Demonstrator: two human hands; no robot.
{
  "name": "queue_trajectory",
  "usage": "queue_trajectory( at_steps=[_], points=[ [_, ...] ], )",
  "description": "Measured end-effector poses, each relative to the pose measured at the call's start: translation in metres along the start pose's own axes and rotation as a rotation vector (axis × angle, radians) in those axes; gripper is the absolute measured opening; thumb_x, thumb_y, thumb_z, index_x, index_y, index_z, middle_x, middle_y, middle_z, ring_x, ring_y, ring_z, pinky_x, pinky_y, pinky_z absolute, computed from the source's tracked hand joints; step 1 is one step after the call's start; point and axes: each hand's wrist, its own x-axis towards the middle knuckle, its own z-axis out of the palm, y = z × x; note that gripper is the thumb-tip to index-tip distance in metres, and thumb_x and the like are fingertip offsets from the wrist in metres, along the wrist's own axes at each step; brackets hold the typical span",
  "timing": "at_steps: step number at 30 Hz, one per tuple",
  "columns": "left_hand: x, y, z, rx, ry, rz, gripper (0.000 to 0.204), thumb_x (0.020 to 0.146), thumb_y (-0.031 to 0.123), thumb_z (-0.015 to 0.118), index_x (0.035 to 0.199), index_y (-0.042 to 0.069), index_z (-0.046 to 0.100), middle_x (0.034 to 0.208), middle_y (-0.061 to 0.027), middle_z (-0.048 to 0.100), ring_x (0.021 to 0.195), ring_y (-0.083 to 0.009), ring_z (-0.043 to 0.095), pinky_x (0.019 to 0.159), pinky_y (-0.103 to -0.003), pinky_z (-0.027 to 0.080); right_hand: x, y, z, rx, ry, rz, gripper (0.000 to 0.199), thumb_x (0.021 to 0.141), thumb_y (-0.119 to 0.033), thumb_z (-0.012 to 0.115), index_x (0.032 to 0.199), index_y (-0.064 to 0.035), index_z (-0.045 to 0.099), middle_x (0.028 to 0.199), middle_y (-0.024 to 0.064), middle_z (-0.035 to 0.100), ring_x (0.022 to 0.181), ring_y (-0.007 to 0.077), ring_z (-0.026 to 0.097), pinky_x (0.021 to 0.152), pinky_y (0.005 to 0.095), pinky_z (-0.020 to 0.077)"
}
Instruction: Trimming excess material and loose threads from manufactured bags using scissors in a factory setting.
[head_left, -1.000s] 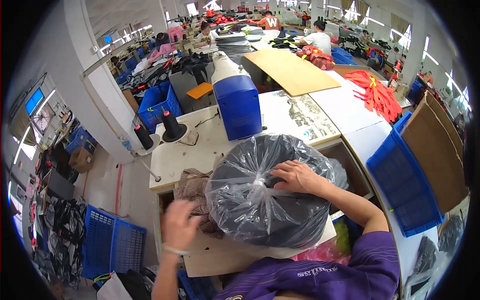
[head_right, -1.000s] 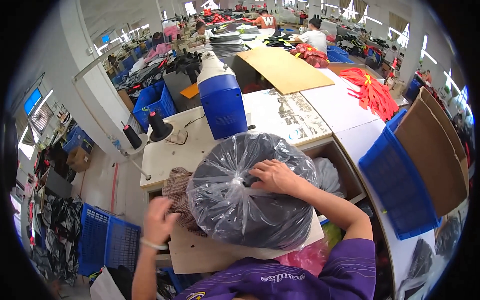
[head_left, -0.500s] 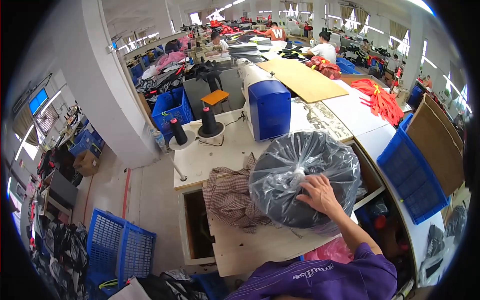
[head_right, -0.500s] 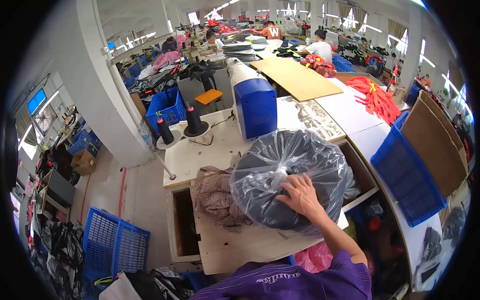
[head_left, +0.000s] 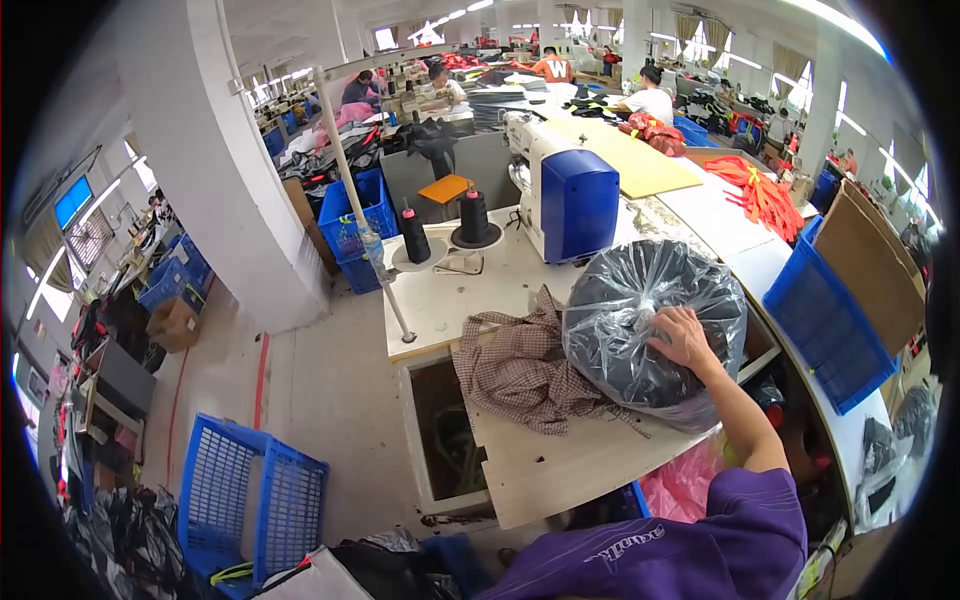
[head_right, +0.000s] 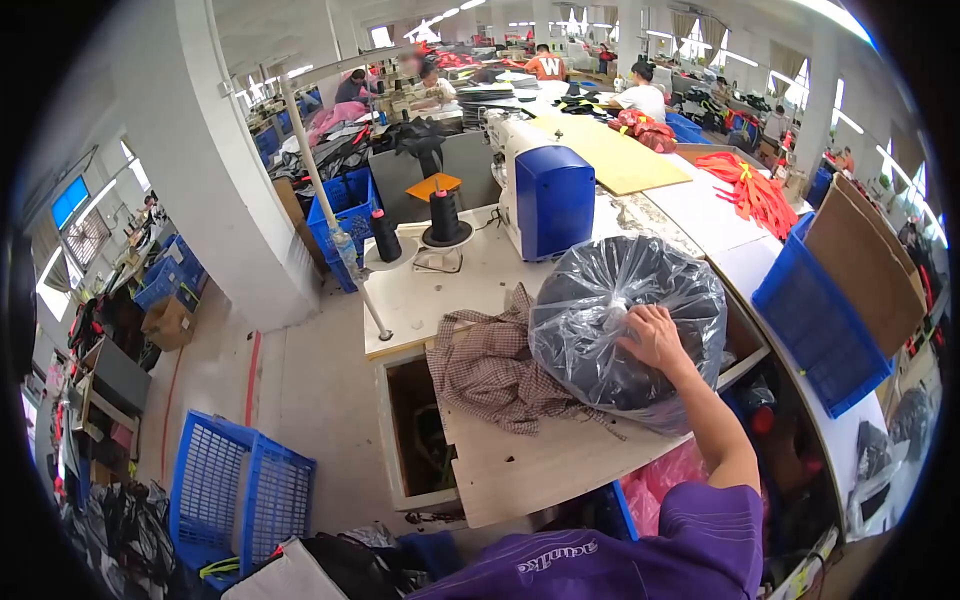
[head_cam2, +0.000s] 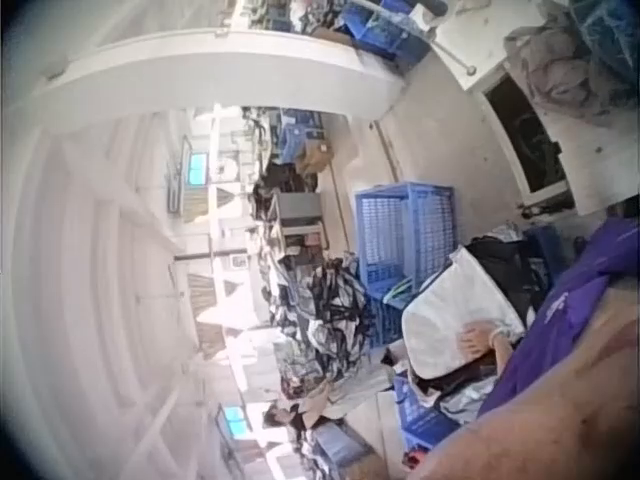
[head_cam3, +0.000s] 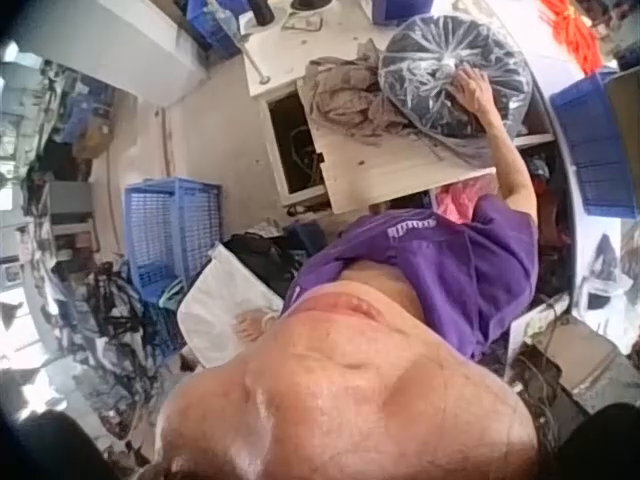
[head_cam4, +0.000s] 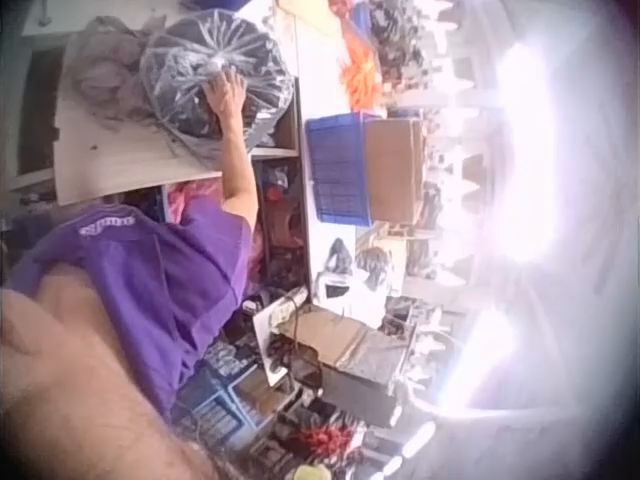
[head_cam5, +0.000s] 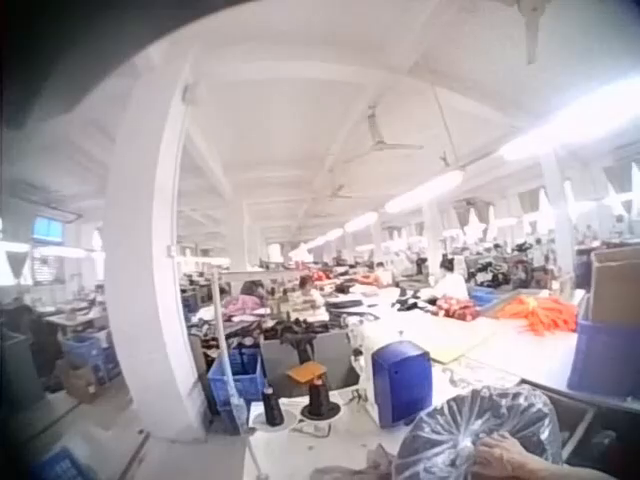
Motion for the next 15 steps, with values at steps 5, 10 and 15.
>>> queue_trajectory(
  at_steps=[5, 10, 15],
  points=[
    [-0.003, 0.023, 0.016, -0.169, -0.167, 0.036, 0.025, 0.087, 0.03, 0.053, 0.096, 0.008, 0.062, 0.099, -0.0135, 0.06, 0.094, -0.032, 0.055, 0.083, -0.047, 0.043, -0.003, -0.002, 0.001, -0.079, 0.001, -0.052, 0.036, 0.067, -0.025, 0.073, 0.097, -0.0085, 0.059, 0.1, 0.0069, 0.056, 0.097, 0.0258, 0.053, 0.086, 0.0375, 0.038],
    [-0.008, 0.047, 0.049, -0.278, -0.491, 0.199, 0.029, 0.085, 0.03, 0.056, 0.102, 0.007, 0.06, 0.109, -0.0166, 0.056, 0.105, -0.0331, 0.05, 0.09, -0.047, 0.039, -0.015, -0.005, -0.008, -0.164, -0.051, -0.073, 0.038, 0.068, -0.027, 0.073, 0.096, -0.0068, 0.057, 0.103, 0.0085, 0.054, 0.098, 0.0268, 0.052, 0.087, 0.0382, 0.0381],
    [-0.069, 0.0, 0.087, -0.242, -0.954, 0.361, 0.035, 0.083, 0.03, 0.058, 0.109, 0.006, 0.059, 0.119, -0.0197, 0.052, 0.116, -0.0342, 0.045, 0.098, -0.046, 0.035, -0.003, -0.009, 0.009, -0.177, -0.095, -0.133, 0.042, 0.069, -0.024, 0.072, 0.102, -0.0062, 0.054, 0.106, 0.0108, 0.053, 0.103, 0.0282, 0.051, 0.089, 0.0397, 0.0376]
  ],
)
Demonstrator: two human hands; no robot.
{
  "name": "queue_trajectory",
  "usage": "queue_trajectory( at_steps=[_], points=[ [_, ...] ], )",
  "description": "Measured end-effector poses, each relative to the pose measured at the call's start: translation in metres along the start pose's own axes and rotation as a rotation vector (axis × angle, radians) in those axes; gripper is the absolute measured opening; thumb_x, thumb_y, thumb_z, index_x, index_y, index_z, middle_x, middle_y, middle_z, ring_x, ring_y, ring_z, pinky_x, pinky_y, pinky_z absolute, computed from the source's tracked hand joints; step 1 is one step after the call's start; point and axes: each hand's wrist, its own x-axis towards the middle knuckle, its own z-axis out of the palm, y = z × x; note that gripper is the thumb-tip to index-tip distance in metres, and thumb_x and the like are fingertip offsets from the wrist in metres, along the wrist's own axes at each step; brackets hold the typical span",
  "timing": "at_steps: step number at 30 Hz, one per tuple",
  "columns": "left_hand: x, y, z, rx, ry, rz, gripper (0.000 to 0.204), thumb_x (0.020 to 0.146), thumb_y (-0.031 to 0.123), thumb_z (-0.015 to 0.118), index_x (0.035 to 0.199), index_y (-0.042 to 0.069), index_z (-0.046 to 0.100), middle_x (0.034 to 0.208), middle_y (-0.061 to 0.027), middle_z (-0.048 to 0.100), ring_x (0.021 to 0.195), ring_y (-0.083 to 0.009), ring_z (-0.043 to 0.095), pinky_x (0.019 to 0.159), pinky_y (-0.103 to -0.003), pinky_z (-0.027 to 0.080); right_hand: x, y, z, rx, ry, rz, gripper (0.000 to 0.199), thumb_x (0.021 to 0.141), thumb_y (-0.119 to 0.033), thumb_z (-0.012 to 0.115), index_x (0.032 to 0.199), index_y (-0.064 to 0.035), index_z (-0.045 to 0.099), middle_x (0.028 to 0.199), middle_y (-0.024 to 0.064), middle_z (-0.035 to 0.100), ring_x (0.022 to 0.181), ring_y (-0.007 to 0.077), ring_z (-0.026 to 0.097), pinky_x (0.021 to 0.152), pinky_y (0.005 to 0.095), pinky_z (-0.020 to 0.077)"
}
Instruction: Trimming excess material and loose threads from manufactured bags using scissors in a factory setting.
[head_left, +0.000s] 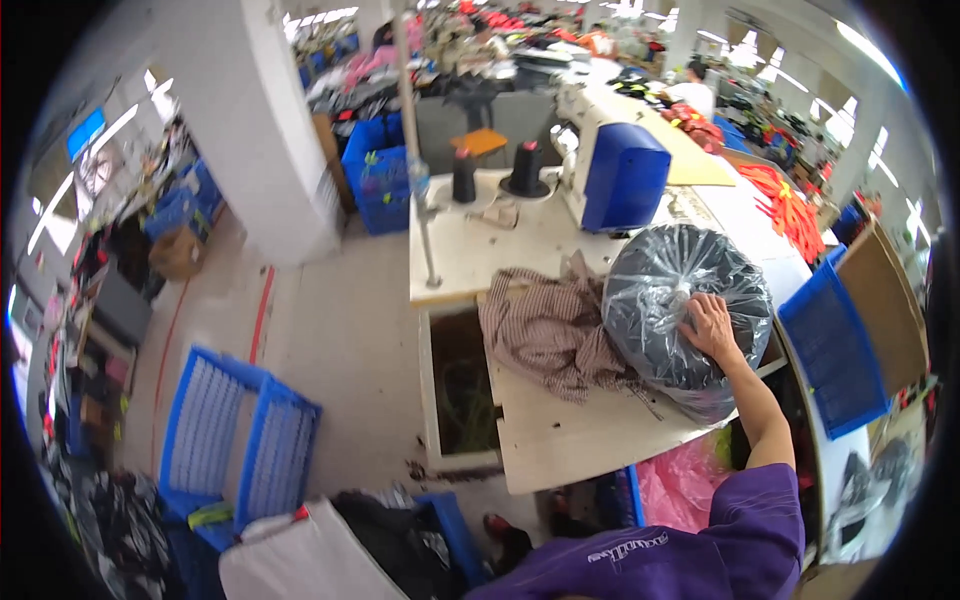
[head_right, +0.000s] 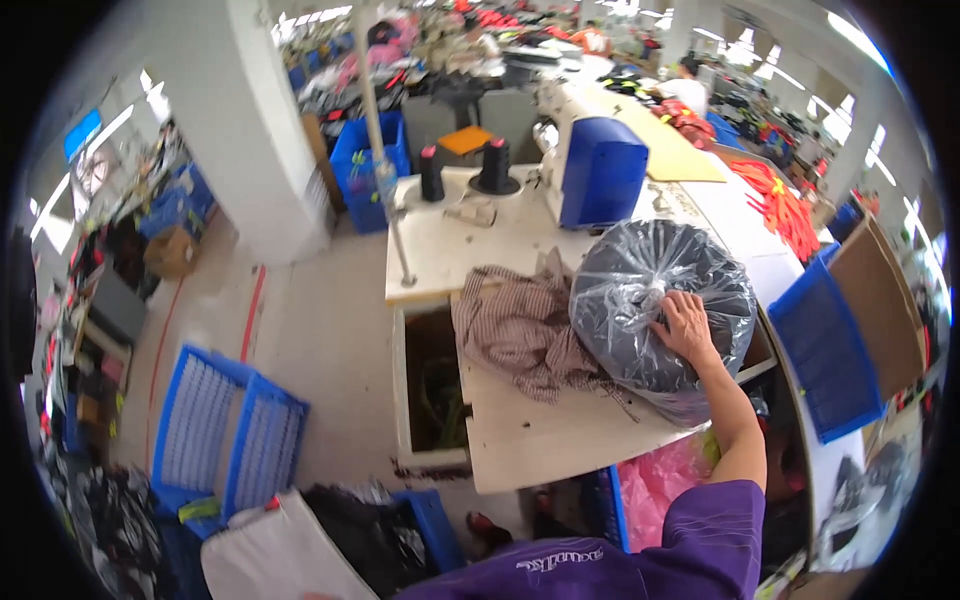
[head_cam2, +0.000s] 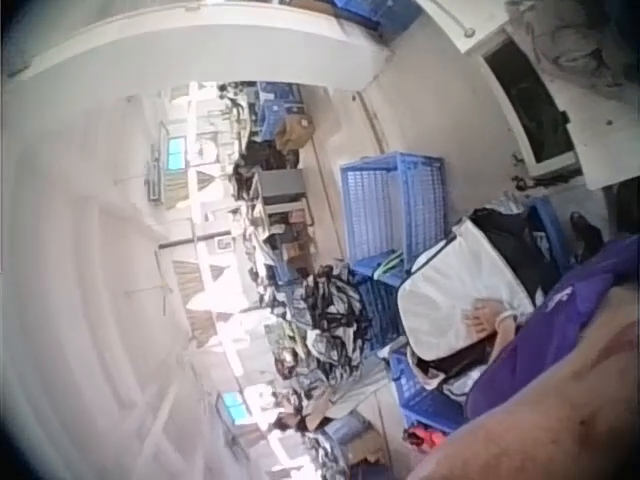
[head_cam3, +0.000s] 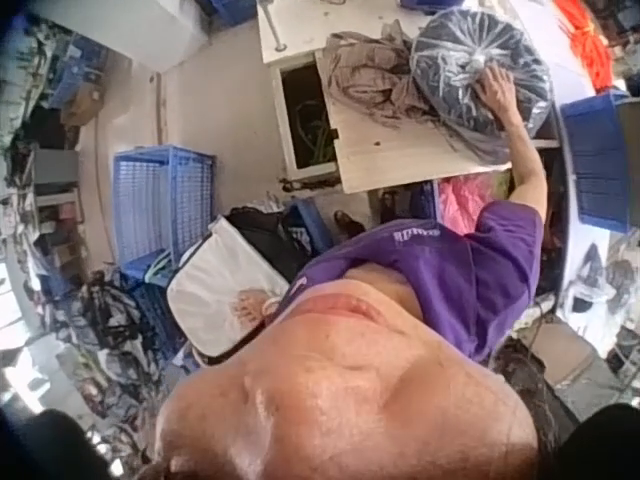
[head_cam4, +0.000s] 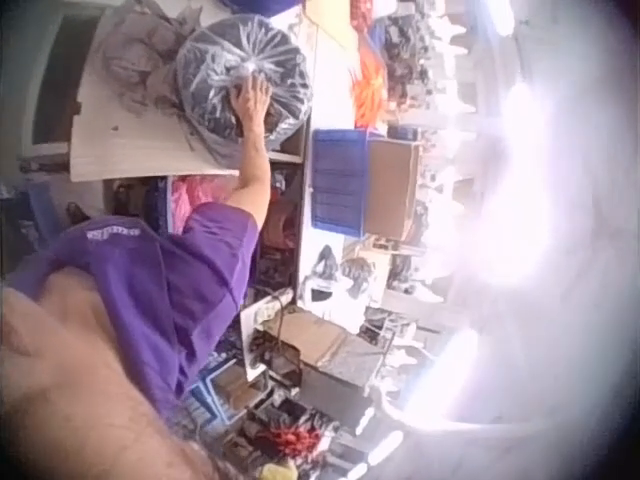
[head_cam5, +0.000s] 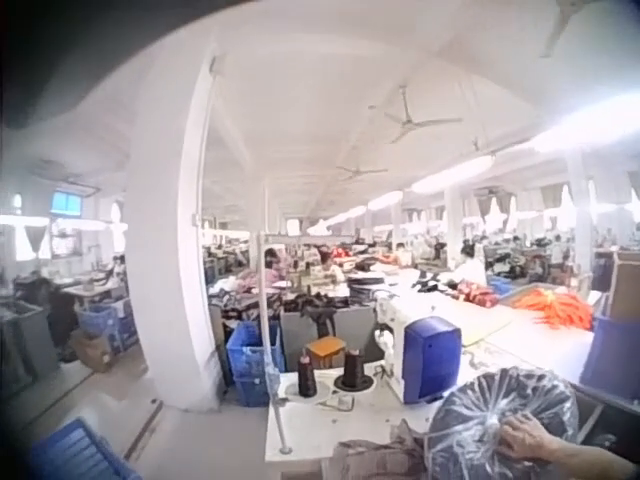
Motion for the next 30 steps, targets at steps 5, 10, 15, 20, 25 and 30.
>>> queue_trajectory(
  at_steps=[5, 10, 15, 20, 25, 30],
  points=[
    [-0.036, 0.003, -0.057, -0.165, 0.072, -0.416, 0.038, 0.09, 0.033, 0.046, 0.114, 0.006, 0.058, 0.122, -0.0113, 0.055, 0.111, -0.031, 0.051, 0.094, -0.047, 0.039, -0.002, 0.003, 0.002, -0.086, 0.016, 0.055, 0.039, 0.074, -0.026, 0.069, 0.106, -0.0072, 0.055, 0.114, 0.0134, 0.054, 0.107, 0.0309, 0.05, 0.088, 0.0426, 0.0386],
    [-0.025, 0.024, -0.056, -0.22, 0.26, -0.481, 0.049, 0.09, 0.046, 0.043, 0.129, 0.016, 0.049, 0.136, -0.0079, 0.046, 0.13, -0.0273, 0.034, 0.103, -0.051, 0.025, -0.015, 0.043, 0.032, -0.126, 0.055, 0.04, 0.039, 0.081, -0.035, 0.063, 0.109, -0.0092, 0.055, 0.112, 0.0107, 0.055, 0.108, 0.03, 0.051, 0.087, 0.0423, 0.0389],
    [-0.037, 0.011, -0.061, -0.217, 0.166, -0.515, 0.054, 0.091, 0.049, 0.034, 0.133, 0.018, 0.044, 0.14, -0.0089, 0.04, 0.132, -0.0303, 0.029, 0.103, -0.054, 0.022, -0.006, 0.033, 0.042, -0.07, 0.045, 0.022, 0.04, 0.081, -0.04, 0.064, 0.106, -0.0089, 0.056, 0.104, 0.0076, 0.056, 0.103, 0.0286, 0.053, 0.082, 0.0423, 0.0398],
    [-0.046, 0.007, -0.091, -0.304, 0.161, -0.543, 0.054, 0.088, 0.044, 0.034, 0.132, 0.014, 0.046, 0.14, -0.0119, 0.04, 0.132, -0.0314, 0.03, 0.102, -0.06, 0.02, -0.01, 0.038, 0.026, -0.056, 0.041, 0.015, 0.038, 0.082, -0.042, 0.063, 0.102, -0.01, 0.059, 0.101, 0.0059, 0.06, 0.098, 0.0279, 0.056, 0.077, 0.0431, 0.0442],
    [-0.044, 0.014, -0.09, -0.553, 0.134, -0.583, 0.061, 0.088, 0.046, 0.033, 0.138, 0.012, 0.037, 0.148, -0.0146, 0.026, 0.138, -0.0379, 0.015, 0.108, -0.06, 0.004, -0.004, 0.055, 0.045, -0.047, 0.013, 0.079, 0.045, 0.081, -0.053, 0.059, 0.099, -0.0118, 0.06, 0.097, 0.0076, 0.06, 0.092, 0.0286, 0.057, 0.074, 0.0421, 0.0453],
    [-0.063, -0.01, -0.124, -0.698, -0.185, -0.283, 0.068, 0.084, 0.045, 0.045, 0.14, 0.008, 0.034, 0.147, -0.0245, 0.02, 0.136, -0.0453, 0.014, 0.108, -0.058, 0.01, 0.064, 0.085, 0.109, 0.021, -0.125, 0.124, 0.045, 0.08, -0.049, 0.063, 0.098, -0.0084, 0.064, 0.102, 0.0077, 0.06, 0.097, 0.025, 0.057, 0.076, 0.0418, 0.0455]
  ],
)
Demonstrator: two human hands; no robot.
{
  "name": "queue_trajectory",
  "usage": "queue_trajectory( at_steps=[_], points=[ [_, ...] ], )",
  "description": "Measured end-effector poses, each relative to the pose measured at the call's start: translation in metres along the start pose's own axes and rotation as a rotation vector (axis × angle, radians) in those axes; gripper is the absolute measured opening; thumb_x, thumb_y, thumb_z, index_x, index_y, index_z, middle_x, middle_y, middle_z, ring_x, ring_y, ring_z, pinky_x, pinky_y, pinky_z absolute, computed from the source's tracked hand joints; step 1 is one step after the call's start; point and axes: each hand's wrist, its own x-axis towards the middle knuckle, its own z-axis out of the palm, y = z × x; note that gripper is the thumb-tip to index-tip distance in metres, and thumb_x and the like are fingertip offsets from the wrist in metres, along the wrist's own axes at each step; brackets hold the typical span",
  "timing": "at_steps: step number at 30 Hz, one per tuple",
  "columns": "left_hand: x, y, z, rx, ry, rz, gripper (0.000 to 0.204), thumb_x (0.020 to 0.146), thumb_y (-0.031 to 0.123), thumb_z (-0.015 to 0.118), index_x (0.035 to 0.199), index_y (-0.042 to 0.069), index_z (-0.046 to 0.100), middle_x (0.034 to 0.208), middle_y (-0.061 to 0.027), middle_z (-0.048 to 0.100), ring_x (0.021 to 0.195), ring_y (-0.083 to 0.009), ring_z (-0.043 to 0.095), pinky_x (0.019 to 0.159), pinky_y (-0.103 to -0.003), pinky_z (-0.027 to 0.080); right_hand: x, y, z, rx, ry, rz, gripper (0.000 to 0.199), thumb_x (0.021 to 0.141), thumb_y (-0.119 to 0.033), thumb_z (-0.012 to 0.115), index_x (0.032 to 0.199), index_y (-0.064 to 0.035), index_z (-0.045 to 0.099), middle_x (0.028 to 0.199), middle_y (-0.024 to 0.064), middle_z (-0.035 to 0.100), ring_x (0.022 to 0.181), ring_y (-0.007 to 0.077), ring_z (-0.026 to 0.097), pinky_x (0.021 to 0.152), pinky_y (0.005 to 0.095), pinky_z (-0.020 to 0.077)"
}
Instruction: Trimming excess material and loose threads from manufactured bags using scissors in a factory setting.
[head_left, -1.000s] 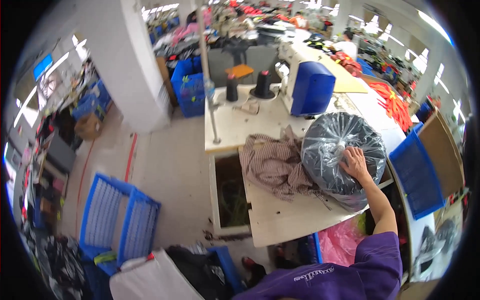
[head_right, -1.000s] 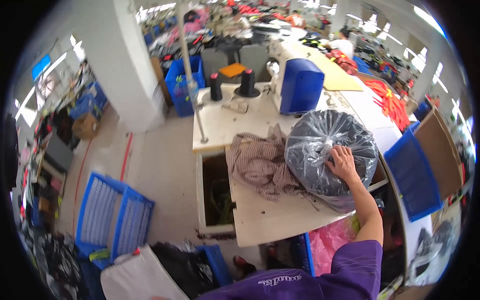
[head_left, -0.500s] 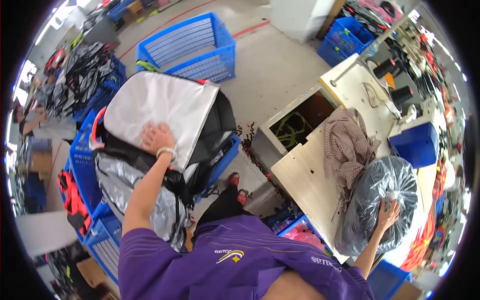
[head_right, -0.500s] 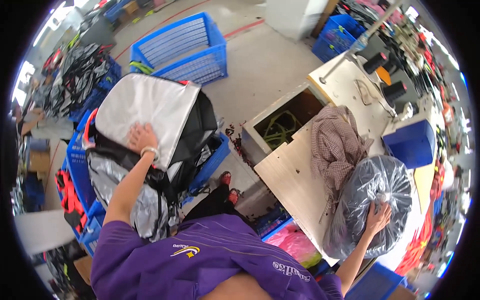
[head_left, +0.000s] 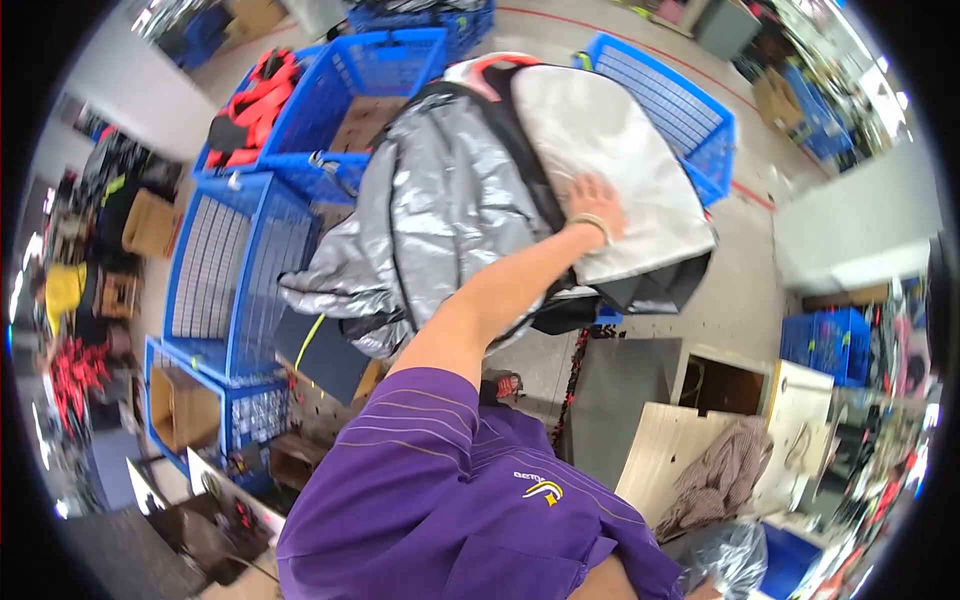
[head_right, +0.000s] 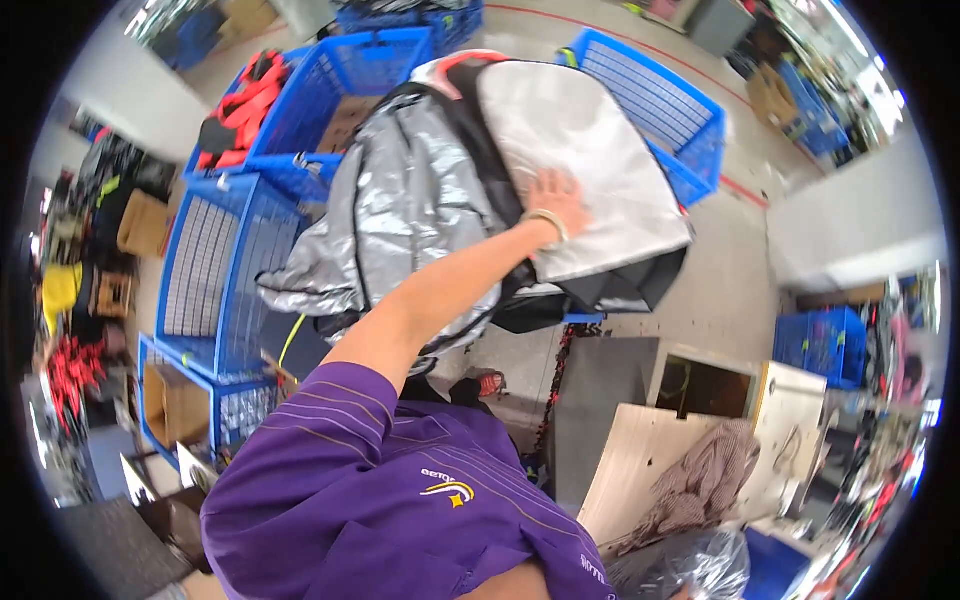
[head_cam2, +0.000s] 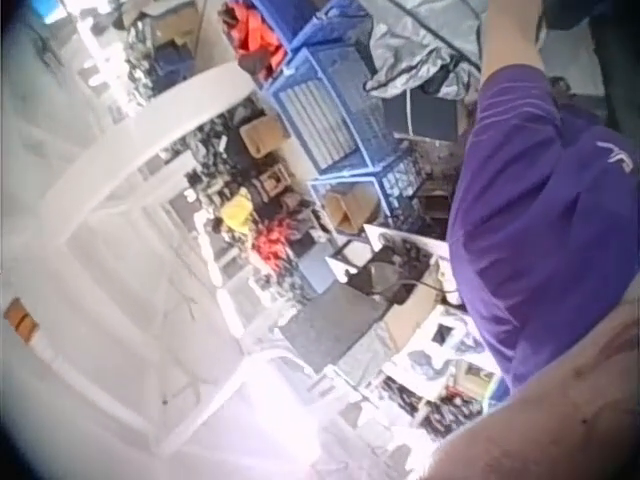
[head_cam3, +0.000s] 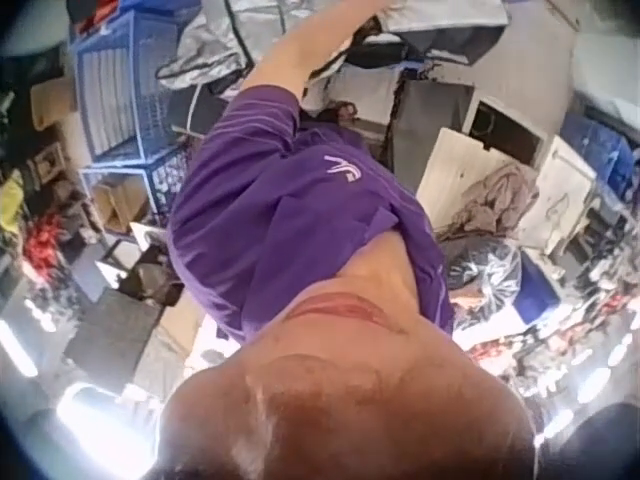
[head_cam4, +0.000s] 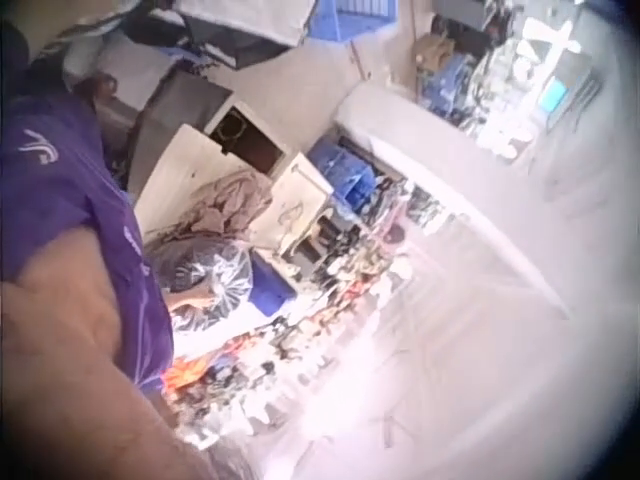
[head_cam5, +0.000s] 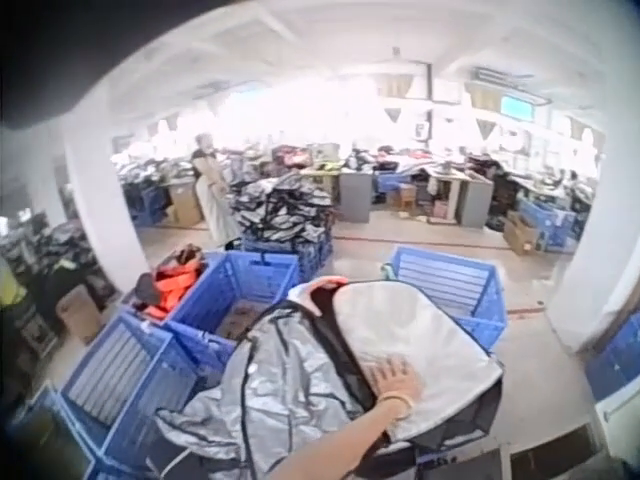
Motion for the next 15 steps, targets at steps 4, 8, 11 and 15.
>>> queue_trajectory(
  at_steps=[4, 8, 11, 15],
  points=[
    [-0.045, -0.011, -0.035, -0.089, -0.343, 0.348, 0.056, 0.078, 0.04, 0.056, 0.121, 0.004, 0.054, 0.138, -0.0246, 0.036, 0.133, -0.0407, 0.025, 0.106, -0.051, 0.023, 0.018, -0.162, -0.033, 0.149, 0.227, -0.174, 0.042, 0.081, -0.038, 0.066, 0.106, -0.0044, 0.063, 0.104, 0.0111, 0.061, 0.096, 0.0238, 0.058, 0.082, 0.0408, 0.046],
    [-0.098, -0.058, -0.085, -0.274, -0.156, 0.422, 0.039, 0.075, 0.031, 0.059, 0.102, 0.002, 0.061, 0.124, -0.0218, 0.048, 0.133, -0.0357, 0.028, 0.107, -0.05, 0.024, -0.07, -0.441, -0.137, 0.619, 0.346, -0.744, 0.041, 0.085, -0.029, 0.065, 0.11, 0.0021, 0.06, 0.11, 0.018, 0.059, 0.104, 0.0318, 0.054, 0.092, 0.0407, 0.0417],
    [-0.128, -0.125, -0.097, -0.259, 0.29, 0.43, 0.047, 0.078, 0.032, 0.063, 0.115, 0.004, 0.054, 0.132, -0.021, 0.043, 0.134, -0.0376, 0.025, 0.107, -0.054, 0.02, -0.169, -0.612, -0.188, 0.838, 0.306, -1.146, 0.038, 0.083, -0.021, 0.066, 0.113, 0.0005, 0.059, 0.118, 0.0196, 0.057, 0.115, 0.0328, 0.049, 0.1, 0.0422, 0.0353],
    [-0.148, -0.232, -0.096, -0.287, 0.238, 0.144, 0.056, 0.078, 0.032, 0.063, 0.124, 0.004, 0.048, 0.139, -0.0171, 0.037, 0.136, -0.0334, 0.022, 0.107, -0.052, 0.02, -0.308, -0.747, -0.2, 0.872, 0.218, -1.468, 0.037, 0.086, -0.027, 0.061, 0.114, -0.0036, 0.058, 0.119, 0.0178, 0.057, 0.113, 0.0329, 0.052, 0.097, 0.0427, 0.038]
  ],
)
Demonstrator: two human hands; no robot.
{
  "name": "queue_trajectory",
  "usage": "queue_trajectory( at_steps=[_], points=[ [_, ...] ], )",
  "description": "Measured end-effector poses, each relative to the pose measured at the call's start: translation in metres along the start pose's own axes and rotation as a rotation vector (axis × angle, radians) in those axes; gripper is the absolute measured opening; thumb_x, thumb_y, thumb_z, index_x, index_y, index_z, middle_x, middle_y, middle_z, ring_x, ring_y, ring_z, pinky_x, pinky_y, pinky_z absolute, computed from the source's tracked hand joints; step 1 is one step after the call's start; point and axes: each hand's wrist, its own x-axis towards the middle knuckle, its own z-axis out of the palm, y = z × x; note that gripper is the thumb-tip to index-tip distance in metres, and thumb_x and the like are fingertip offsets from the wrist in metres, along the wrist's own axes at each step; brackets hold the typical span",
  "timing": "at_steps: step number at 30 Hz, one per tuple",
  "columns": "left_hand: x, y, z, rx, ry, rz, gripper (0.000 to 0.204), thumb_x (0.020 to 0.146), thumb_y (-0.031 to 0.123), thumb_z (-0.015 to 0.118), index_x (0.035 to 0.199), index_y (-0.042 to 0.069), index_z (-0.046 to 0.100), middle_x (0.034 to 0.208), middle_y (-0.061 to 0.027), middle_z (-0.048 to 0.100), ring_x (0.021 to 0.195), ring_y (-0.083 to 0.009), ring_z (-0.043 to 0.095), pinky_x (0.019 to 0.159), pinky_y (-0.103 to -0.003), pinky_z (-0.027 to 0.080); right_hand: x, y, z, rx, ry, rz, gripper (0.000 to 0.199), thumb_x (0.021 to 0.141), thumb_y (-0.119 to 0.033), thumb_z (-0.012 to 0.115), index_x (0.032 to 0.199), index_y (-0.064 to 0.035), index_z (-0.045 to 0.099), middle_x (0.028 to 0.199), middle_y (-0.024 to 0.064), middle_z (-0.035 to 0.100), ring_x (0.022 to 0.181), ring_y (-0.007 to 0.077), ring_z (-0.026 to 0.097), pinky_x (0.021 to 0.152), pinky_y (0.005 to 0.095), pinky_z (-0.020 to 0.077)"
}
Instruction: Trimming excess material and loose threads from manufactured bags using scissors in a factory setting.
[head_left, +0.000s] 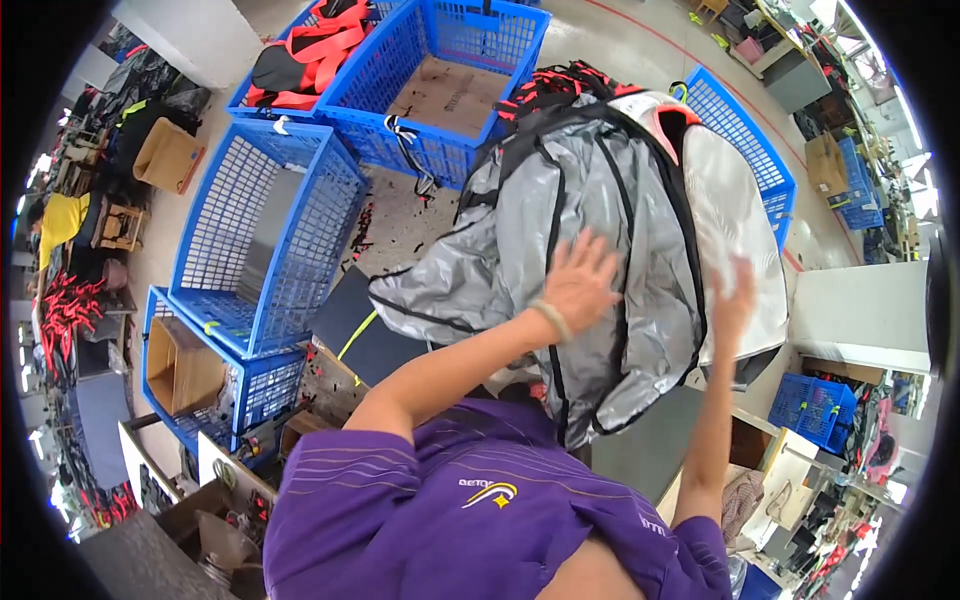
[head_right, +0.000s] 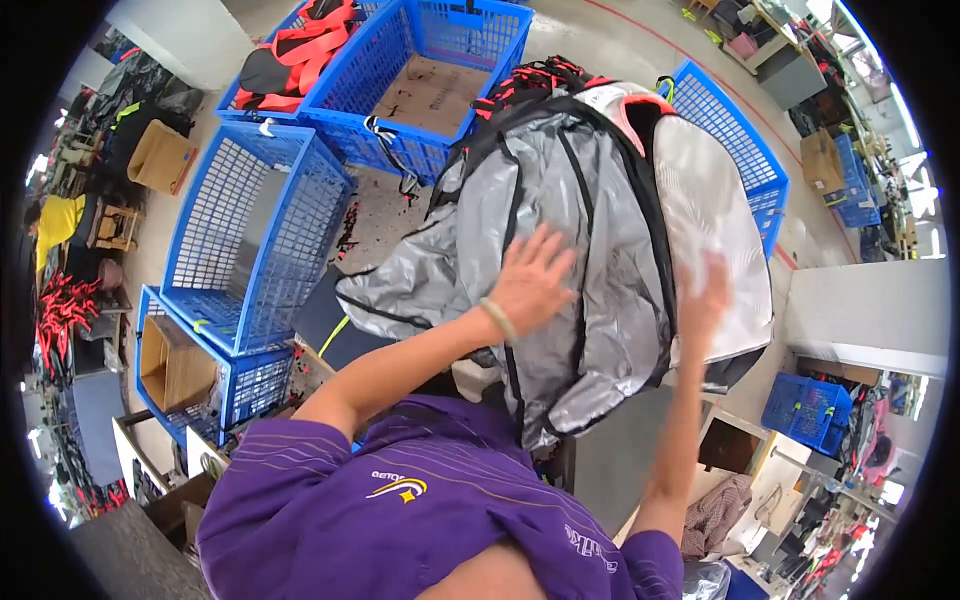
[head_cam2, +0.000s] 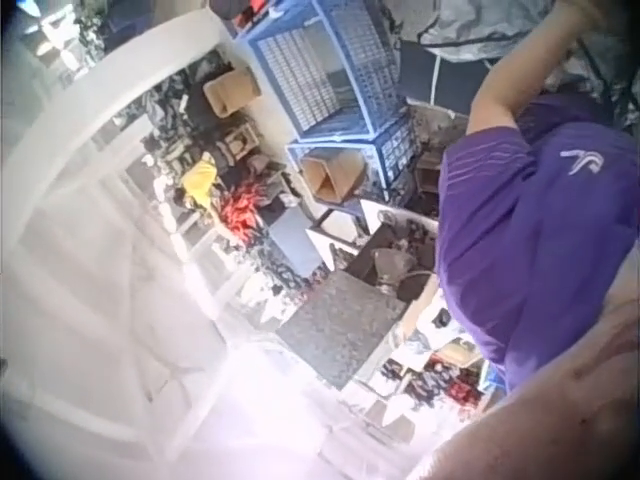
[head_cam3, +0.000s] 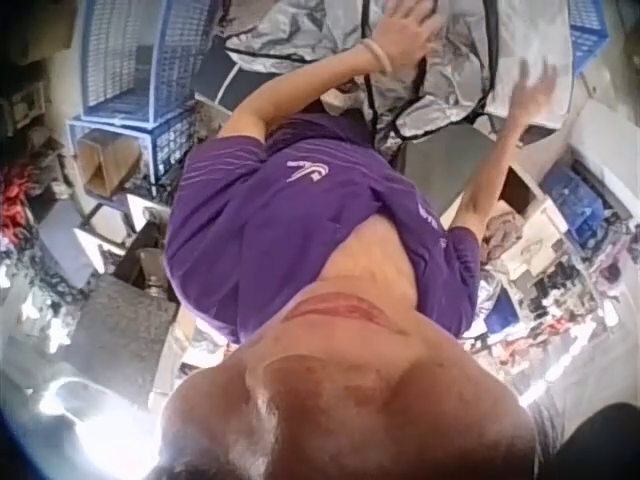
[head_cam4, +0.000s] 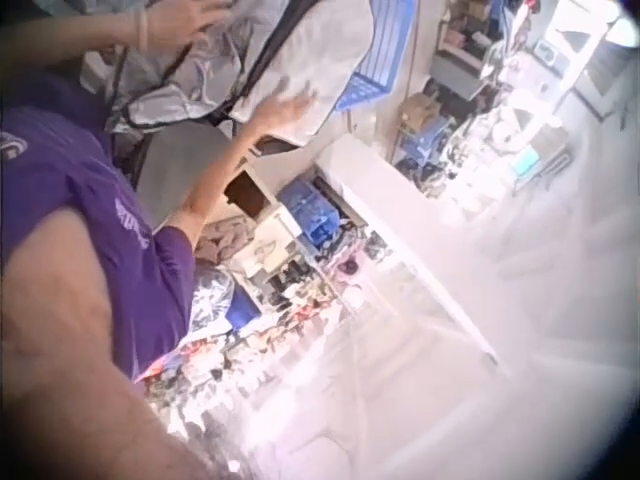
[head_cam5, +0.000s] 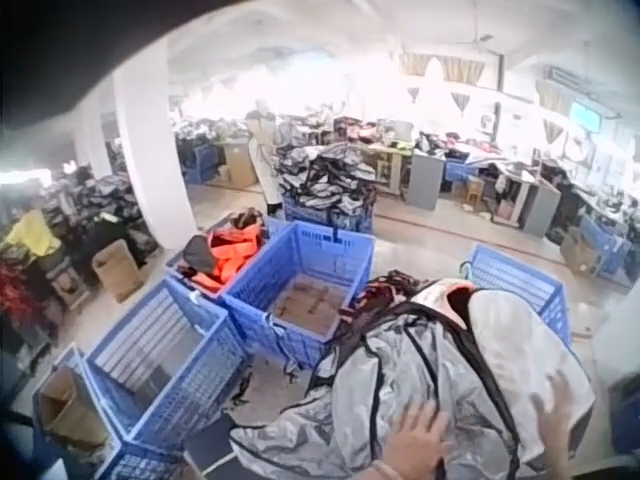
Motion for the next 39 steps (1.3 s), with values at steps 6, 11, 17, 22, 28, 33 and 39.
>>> queue_trajectory(
  at_steps=[6, 11, 17, 22, 28, 33, 39],
  points=[
    [-0.027, -0.075, 0.016, 0.012, -0.023, 0.231, 0.066, 0.082, 0.03, 0.06, 0.136, 0.003, 0.036, 0.148, -0.0093, 0.025, 0.14, -0.0241, 0.017, 0.11, -0.049, 0.015, -0.007, -0.052, 0.058, 0.232, -0.174, 0.117, 0.028, 0.089, -0.024, 0.054, 0.107, -0.0037, 0.064, 0.121, 0.0121, 0.057, 0.114, 0.0297, 0.05, 0.099, 0.0392, 0.0359],
    [-0.025, -0.074, 0.027, 0.078, -0.042, 0.259, 0.07, 0.084, 0.032, 0.057, 0.141, 0.004, 0.028, 0.15, -0.0096, 0.021, 0.14, -0.0251, 0.014, 0.111, -0.048, 0.009, -0.012, -0.049, 0.056, 0.231, -0.164, 0.149, 0.028, 0.089, -0.026, 0.055, 0.105, -0.006, 0.065, 0.123, 0.009, 0.057, 0.116, 0.0266, 0.05, 0.099, 0.0375, 0.036],
    [-0.023, -0.076, 0.031, 0.129, -0.118, 0.276, 0.069, 0.087, 0.033, 0.052, 0.141, 0.001, 0.024, 0.151, -0.0122, 0.018, 0.141, -0.0272, 0.012, 0.111, -0.05, 0.008, -0.013, -0.053, 0.054, 0.237, -0.086, 0.159, 0.027, 0.088, -0.027, 0.056, 0.104, -0.0079, 0.065, 0.122, 0.0062, 0.058, 0.116, 0.0263, 0.05, 0.098, 0.0379, 0.0358],
    [-0.018, -0.073, 0.026, 0.159, -0.144, 0.251, 0.07, 0.086, 0.034, 0.053, 0.14, -0.002, 0.025, 0.15, -0.0143, 0.017, 0.141, -0.0291, 0.011, 0.111, -0.051, 0.007, -0.011, -0.05, 0.056, 0.223, -0.055, 0.117, 0.025, 0.086, -0.025, 0.058, 0.104, -0.0089, 0.066, 0.119, 0.0049, 0.06, 0.115, 0.0254, 0.051, 0.097, 0.0378, 0.0364],
    [0.022, -0.09, -0.012, 0.071, -0.202, 0.399, 0.064, 0.078, 0.03, 0.064, 0.132, 0.002, 0.041, 0.138, -0.0159, 0.035, 0.128, -0.0312, 0.032, 0.101, -0.045, 0.028, -0.006, -0.051, 0.059, 0.132, 0.027, 0.154, 0.039, 0.079, -0.019, 0.066, 0.114, -0.0064, 0.059, 0.12, 0.0076, 0.059, 0.114, 0.0269, 0.051, 0.096, 0.0391, 0.0362],
    [0.165, -0.178, -0.056, -0.02, 0.079, 0.355, 0.059, 0.081, 0.033, 0.063, 0.128, 0.003, 0.045, 0.129, -0.0196, 0.044, 0.121, -0.0374, 0.038, 0.101, -0.046, 0.029, 0.011, -0.067, 0.04, -0.041, -0.126, 0.219, 0.049, 0.079, -0.02, 0.066, 0.123, -0.0043, 0.051, 0.128, 0.0106, 0.052, 0.118, 0.0297, 0.048, 0.099, 0.0399, 0.0366],
    [0.251, -0.252, 0.052, -0.501, -0.359, 0.014, 0.062, 0.089, 0.042, 0.051, 0.136, 0.004, 0.036, 0.139, -0.0218, 0.037, 0.13, -0.0409, 0.031, 0.104, -0.048, 0.028, 0.038, -0.125, 0.033, -0.04, -0.504, 0.744, 0.038, 0.087, -0.02, 0.058, 0.121, -0.0063, 0.053, 0.131, 0.0095, 0.05, 0.121, 0.0303, 0.046, 0.097, 0.039, 0.0387]
  ],
)
